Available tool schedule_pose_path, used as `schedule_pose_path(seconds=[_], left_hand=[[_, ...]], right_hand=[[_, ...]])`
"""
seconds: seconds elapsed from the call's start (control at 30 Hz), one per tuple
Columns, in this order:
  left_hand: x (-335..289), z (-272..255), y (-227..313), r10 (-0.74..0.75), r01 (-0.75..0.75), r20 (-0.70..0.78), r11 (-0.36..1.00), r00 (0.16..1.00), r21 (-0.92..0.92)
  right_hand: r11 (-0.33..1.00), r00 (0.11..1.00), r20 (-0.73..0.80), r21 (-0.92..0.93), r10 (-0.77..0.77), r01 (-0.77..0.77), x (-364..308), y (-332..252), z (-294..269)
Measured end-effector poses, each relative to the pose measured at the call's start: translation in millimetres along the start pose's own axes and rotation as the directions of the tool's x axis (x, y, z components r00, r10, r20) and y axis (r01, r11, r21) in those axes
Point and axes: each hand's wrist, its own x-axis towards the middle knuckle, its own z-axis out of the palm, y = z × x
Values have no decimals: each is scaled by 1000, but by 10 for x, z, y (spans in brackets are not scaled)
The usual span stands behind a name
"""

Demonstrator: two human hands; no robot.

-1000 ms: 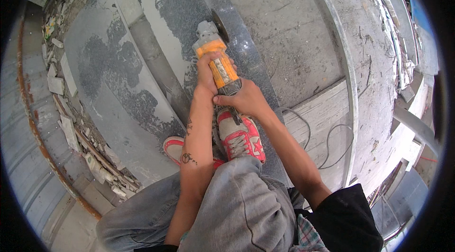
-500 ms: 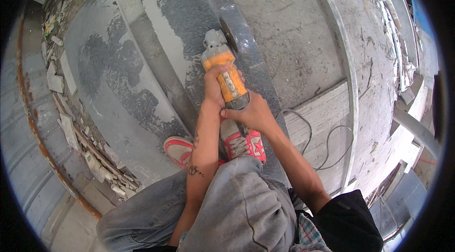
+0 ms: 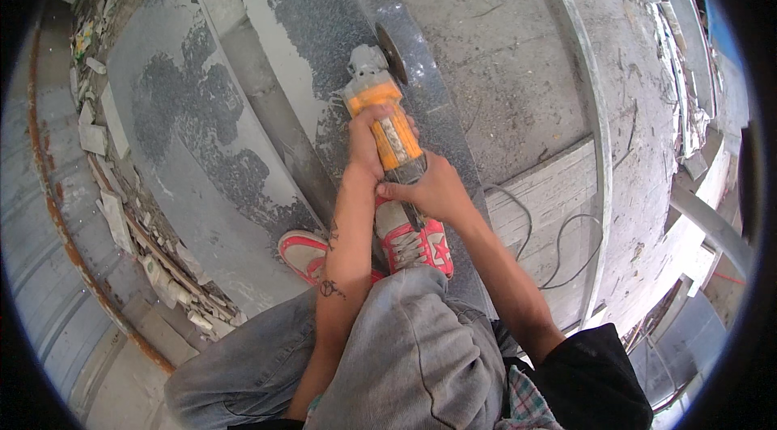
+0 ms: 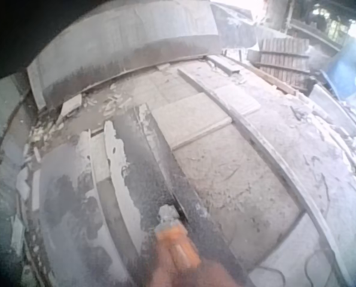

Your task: The person uses an angle grinder to grind a dark strip on a tiled floor. They hold the tool with both hands and move it back and forth along the seam, generating dust.

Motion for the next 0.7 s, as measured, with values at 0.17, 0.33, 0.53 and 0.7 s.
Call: schedule_pose_path(seconds=[0.17, 0.33, 0.53, 0.7], left_hand=[[-41, -114, -92, -5, 3, 35, 998, 999, 61], [118, 17, 108, 25, -25, 3, 999, 1000, 40], [165, -3, 179, 30, -30, -14, 998, 999, 55], [-17, -37, -52, -20, 21, -24, 999, 1000, 27]], right_hand=[[999, 1000, -27, -38, -3, 2, -94, 3, 30], [998, 999, 19, 53, -43, 42, 176, 3, -6], [1000, 1000, 19, 14, 12, -12, 200, -114, -26], [1000, 1000, 7, 13, 2, -3, -30, 24, -7]])
